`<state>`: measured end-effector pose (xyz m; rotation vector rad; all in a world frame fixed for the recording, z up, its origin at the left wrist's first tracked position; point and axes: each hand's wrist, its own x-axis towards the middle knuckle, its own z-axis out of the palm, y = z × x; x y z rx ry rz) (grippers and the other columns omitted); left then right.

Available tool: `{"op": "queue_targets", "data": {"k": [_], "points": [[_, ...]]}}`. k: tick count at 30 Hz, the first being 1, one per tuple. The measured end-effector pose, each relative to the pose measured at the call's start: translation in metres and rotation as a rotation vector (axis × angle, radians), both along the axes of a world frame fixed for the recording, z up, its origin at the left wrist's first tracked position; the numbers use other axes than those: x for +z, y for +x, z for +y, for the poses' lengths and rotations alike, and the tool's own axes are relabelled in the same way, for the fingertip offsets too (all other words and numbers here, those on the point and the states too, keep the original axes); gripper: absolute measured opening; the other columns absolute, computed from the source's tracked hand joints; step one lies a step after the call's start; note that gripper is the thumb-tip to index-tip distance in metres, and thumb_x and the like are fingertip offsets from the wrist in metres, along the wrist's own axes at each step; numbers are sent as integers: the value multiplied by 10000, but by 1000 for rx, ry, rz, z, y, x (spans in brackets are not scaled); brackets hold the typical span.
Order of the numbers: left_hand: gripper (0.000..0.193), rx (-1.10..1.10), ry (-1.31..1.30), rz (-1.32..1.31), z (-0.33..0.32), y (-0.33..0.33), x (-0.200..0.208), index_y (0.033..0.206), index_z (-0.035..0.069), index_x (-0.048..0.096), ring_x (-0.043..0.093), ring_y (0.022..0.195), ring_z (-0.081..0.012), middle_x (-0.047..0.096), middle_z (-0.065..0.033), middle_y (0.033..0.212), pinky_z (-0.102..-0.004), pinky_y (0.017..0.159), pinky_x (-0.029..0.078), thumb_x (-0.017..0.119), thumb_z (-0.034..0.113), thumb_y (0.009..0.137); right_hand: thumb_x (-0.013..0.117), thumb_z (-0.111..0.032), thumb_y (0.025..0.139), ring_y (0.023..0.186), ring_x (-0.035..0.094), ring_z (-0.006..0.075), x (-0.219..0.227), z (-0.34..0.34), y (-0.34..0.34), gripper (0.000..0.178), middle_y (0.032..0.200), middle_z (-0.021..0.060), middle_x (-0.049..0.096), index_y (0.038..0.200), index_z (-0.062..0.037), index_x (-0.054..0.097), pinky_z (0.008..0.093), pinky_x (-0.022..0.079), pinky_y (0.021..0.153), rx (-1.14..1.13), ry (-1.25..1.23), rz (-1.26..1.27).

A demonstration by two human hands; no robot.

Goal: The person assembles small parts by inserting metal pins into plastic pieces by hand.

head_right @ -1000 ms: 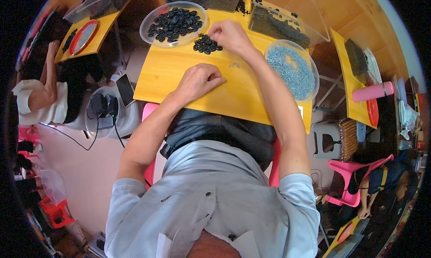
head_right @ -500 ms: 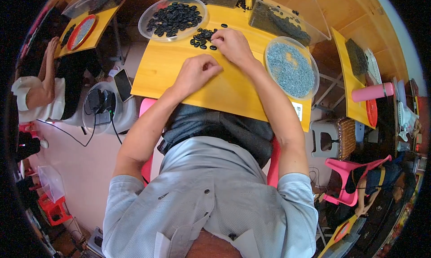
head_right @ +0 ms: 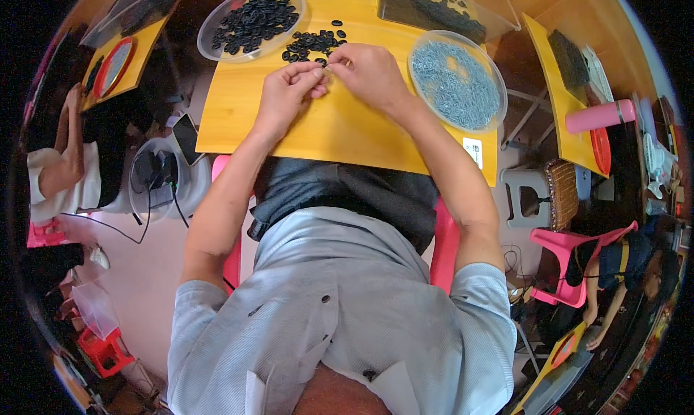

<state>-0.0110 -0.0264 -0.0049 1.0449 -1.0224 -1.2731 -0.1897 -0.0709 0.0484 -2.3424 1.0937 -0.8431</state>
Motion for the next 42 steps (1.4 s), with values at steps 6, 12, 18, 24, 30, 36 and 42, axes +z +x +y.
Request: {"op": "queue_targets", "data": {"k": [6,12,18,24,30,36,42], "points": [[224,-18,108,267,1,1,5,1103,-82,648,706,817,-169,723,-140,957,-246,771,573,676,68,938,694,-136,839,747,687,287,-14,7,2,117,844,100,704,920,-54,713,377,542,658,140,-444,5],[210,26,136,236,2,4,11,1094,-77,649,703,818,-167,713,-132,961,-245,760,574,680,38,921,691,-90,840,679,663,232,-2,6,-1,117,817,111,687,941,-39,720,309,519,635,114,-151,-110],[172,56,154,183,1,5,11,1074,-60,659,689,797,-153,697,-98,945,-235,729,563,655,2,914,617,-107,854,809,682,316,-2,-21,-25,125,892,119,700,897,-69,728,404,536,740,24,-151,182],[143,63,143,123,2,5,10,1040,-38,688,671,779,-136,698,-78,923,-233,719,541,634,-23,909,651,-139,843,812,664,319,-12,-22,-26,106,882,112,679,873,-55,708,399,524,736,140,-277,349],[145,33,86,-21,1,3,5,1014,-26,720,643,786,-119,700,-68,900,-222,724,509,612,-20,916,622,-144,852,798,657,340,-17,-19,-22,115,867,120,678,845,-52,689,431,519,734,153,-344,404],[163,96,-115,-381,1,2,-2,993,0,749,626,781,-135,666,-67,911,-258,739,507,631,11,881,626,-152,838,778,660,318,-16,-15,-18,129,849,122,679,868,-42,686,411,521,726,112,-182,301],[160,140,-279,-679,6,-5,5,955,28,765,640,789,-218,656,-125,915,-323,752,523,658,40,836,643,-167,830,775,662,300,-10,-16,-20,140,851,124,679,874,-44,695,391,527,715,77,-100,291]]}}
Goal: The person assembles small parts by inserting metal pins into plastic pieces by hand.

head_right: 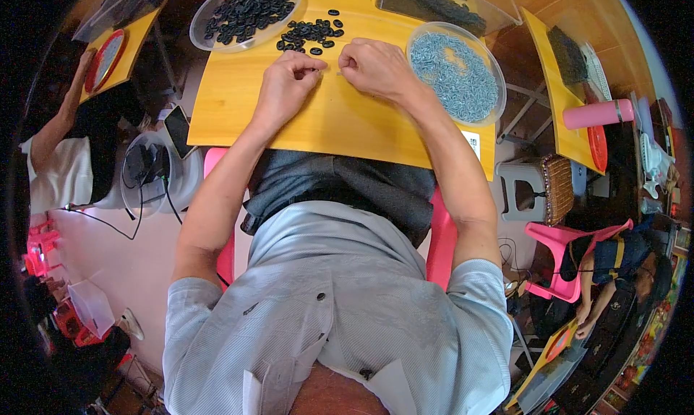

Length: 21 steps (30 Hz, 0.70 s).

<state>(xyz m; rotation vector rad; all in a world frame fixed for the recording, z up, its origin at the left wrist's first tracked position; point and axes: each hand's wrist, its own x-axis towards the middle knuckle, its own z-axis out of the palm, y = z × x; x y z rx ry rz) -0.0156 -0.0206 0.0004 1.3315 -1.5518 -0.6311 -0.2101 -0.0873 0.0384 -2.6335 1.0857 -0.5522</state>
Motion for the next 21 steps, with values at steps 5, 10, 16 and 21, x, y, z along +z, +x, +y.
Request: {"op": "queue_targets", "data": {"k": [5,10,16,21], "points": [[158,-15,-10,-60,0,-2,0,953,26,764,648,803,-249,662,-136,916,-349,767,528,663,49,834,635,-158,826,788,664,325,-4,3,1,129,853,134,681,858,-44,684,412,528,708,84,-137,52],[147,-15,-9,-108,-2,-3,-1,940,20,761,647,818,-268,660,-139,921,-363,773,526,679,76,831,611,-132,819,758,656,355,-4,6,3,107,829,136,676,806,-37,658,447,515,685,97,-187,89],[177,-61,-66,-194,-4,-7,-7,971,9,751,638,781,-238,652,-120,903,-346,738,525,726,104,823,606,-130,813,755,652,362,-5,7,4,113,818,151,674,806,-30,660,450,513,681,86,-165,96],[185,-67,-118,-284,-9,-7,-10,959,5,745,637,803,-272,647,-134,905,-378,746,518,724,123,819,605,-131,807,760,656,367,-6,6,5,128,811,161,678,797,-19,666,451,516,682,71,-128,68]]}}
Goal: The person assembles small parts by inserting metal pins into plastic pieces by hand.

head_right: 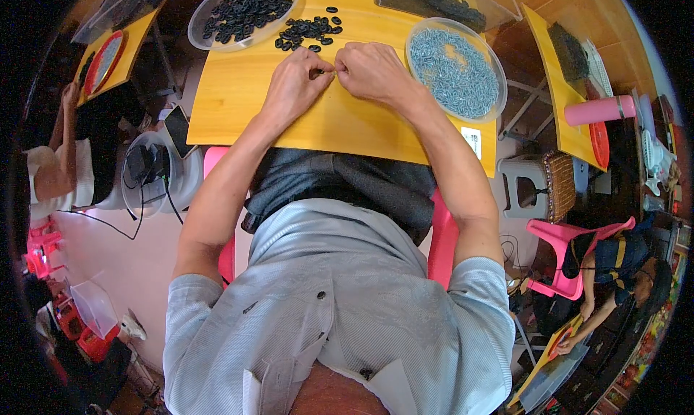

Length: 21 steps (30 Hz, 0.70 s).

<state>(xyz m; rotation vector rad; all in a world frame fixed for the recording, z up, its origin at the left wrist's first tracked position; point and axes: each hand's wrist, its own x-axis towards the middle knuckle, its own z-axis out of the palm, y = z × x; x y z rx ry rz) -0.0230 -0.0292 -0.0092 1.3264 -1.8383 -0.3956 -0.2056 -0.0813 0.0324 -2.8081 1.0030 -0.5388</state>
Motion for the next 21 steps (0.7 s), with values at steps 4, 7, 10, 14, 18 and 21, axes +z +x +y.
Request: {"op": "queue_targets", "data": {"k": [4,7,10,14,18,21], "points": [[173,-28,-30,-27,-4,2,2,933,-1,738,632,842,-312,643,-153,905,-399,771,510,714,125,818,610,-128,804,770,664,362,-1,1,1,130,811,164,683,798,-15,675,444,523,686,-1,-22,-26],[164,-43,-33,-36,-6,3,3,919,-7,732,632,870,-328,641,-161,903,-406,786,505,709,124,822,615,-124,802,774,669,356,-1,0,1,128,815,162,685,813,-13,678,437,527,693,2,-43,-58],[165,-49,-42,-39,-6,3,2,912,-9,729,634,886,-334,641,-163,897,-409,792,505,709,125,818,614,-121,800,783,671,356,1,0,1,128,828,158,690,830,-17,683,436,530,702,1,-20,-52],[173,-31,-56,-33,-7,2,1,904,-11,728,643,839,-320,648,-165,900,-406,760,513,715,132,808,639,-137,808,747,669,317,-1,-2,0,147,825,152,687,870,-17,696,403,531,677,12,-35,-60],[189,73,104,242,-8,3,11,874,-14,735,643,732,-224,658,-129,853,-341,687,516,745,156,793,696,-162,829,631,600,138,2,-6,0,196,713,62,650,951,-10,714,292,482,596,-122,283,-311],[208,96,261,443,-7,4,12,868,-16,745,631,699,-171,659,-105,839,-302,660,511,762,170,778,707,-153,847,615,540,50,3,-6,1,196,681,-6,626,974,-5,720,240,447,574,-178,484,-413]]}}
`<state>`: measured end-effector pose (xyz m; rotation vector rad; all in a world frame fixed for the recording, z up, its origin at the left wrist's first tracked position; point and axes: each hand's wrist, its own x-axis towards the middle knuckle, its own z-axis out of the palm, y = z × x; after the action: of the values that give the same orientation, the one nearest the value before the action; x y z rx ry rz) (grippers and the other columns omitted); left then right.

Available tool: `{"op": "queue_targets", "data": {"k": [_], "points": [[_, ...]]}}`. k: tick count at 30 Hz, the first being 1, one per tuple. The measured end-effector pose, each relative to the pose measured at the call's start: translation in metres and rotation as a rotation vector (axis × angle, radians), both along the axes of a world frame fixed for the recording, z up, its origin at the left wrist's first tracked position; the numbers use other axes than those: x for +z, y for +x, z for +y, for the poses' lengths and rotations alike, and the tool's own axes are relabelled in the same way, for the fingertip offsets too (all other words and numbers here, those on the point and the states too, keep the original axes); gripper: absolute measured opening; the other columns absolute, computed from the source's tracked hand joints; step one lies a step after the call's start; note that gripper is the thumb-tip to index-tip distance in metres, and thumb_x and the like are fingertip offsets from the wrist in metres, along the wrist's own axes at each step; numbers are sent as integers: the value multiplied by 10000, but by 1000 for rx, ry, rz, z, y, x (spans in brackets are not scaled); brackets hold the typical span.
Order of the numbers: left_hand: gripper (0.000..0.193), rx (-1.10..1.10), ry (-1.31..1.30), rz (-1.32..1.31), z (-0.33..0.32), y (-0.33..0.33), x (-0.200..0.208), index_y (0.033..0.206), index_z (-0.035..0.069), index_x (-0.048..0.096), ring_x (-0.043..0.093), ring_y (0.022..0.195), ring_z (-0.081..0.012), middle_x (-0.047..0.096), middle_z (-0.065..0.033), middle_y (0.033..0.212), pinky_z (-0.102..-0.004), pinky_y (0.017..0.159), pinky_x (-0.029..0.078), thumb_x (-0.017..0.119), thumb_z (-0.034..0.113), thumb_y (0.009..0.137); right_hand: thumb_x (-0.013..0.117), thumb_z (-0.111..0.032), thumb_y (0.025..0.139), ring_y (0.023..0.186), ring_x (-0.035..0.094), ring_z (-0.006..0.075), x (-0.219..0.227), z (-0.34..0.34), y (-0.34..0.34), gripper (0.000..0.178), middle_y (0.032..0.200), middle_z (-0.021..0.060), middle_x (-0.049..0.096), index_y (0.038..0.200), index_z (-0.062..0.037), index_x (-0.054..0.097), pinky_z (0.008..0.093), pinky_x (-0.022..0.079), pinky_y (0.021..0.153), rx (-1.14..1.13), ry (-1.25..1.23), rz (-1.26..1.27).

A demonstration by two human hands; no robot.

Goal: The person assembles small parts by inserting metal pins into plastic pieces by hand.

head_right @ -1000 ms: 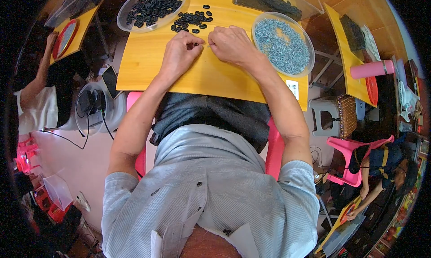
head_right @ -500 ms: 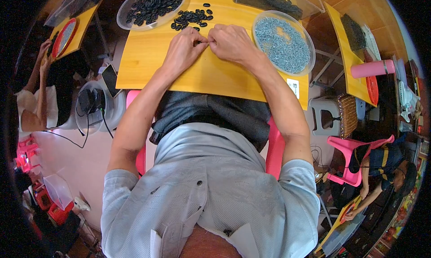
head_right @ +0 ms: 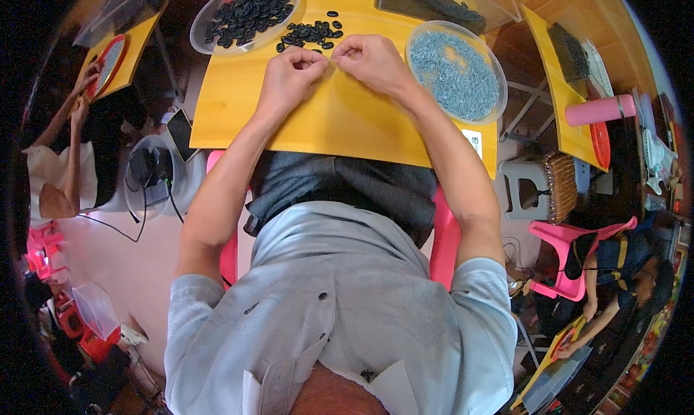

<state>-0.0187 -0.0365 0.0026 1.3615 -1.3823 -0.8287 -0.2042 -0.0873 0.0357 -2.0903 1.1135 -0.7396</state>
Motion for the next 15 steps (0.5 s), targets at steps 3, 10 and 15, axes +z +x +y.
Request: {"op": "queue_targets", "data": {"k": [3,10,15], "points": [[220,-19,82,98,3,-1,-1,881,-22,745,614,692,-128,655,-82,835,-279,645,501,760,175,782,687,-148,853,659,567,55,5,3,1,193,728,-7,654,966,4,727,227,463,608,12,143,-77],[227,-36,99,111,2,-1,0,886,-33,741,590,676,-113,642,-71,840,-259,627,488,749,176,799,700,-118,893,633,573,44,4,2,2,161,733,-15,642,978,20,703,210,462,579,49,329,-203],[216,-52,96,136,2,-1,-2,903,-35,740,592,685,-105,641,-62,851,-253,625,489,735,159,808,701,-109,883,607,586,62,0,1,3,157,748,11,665,972,20,707,217,475,558,59,305,-223]]}}
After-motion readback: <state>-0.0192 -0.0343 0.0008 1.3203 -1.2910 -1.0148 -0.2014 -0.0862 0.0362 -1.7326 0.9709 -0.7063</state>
